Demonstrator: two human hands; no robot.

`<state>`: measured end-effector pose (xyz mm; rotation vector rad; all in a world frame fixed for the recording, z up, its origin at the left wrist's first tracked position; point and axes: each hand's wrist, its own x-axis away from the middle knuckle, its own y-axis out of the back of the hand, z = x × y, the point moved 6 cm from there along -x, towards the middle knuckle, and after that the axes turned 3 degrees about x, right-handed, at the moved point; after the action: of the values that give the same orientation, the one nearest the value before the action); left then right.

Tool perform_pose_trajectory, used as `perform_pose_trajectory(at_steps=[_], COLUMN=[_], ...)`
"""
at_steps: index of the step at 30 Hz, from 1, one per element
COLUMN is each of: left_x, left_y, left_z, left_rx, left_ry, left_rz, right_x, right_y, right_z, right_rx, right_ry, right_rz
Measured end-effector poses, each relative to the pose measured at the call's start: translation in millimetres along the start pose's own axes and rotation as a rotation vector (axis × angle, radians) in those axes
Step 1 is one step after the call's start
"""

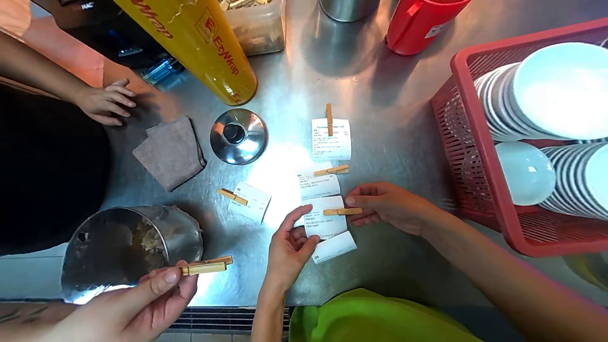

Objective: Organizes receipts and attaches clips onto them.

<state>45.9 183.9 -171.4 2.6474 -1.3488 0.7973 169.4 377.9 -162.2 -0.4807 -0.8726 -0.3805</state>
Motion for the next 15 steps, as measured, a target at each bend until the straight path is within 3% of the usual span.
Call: perform_pose_trajectory(at_steps=[6,10,15], left_x=[1.3,1.2,9.6], left_y=[-8.4,-14.1,-14.2], left_z=[-1.6,-11.1,-3.8], left_rx=[0.007,0.019,-0.28], left_ry=[-0.025,-0.084,0.185], left_rz=[0.051,-0.043,-0.2], right_x=[-2.8,-5.6,-5.8], right_y=[-13.9,-20.7,-15.6], right_z=[4.2,1.9,7.1], right_rx=[0.059,0.108,-0.012], right_ry=[0.048,0.06,0.057], right_rz=[0.004,-0.025,-0.157])
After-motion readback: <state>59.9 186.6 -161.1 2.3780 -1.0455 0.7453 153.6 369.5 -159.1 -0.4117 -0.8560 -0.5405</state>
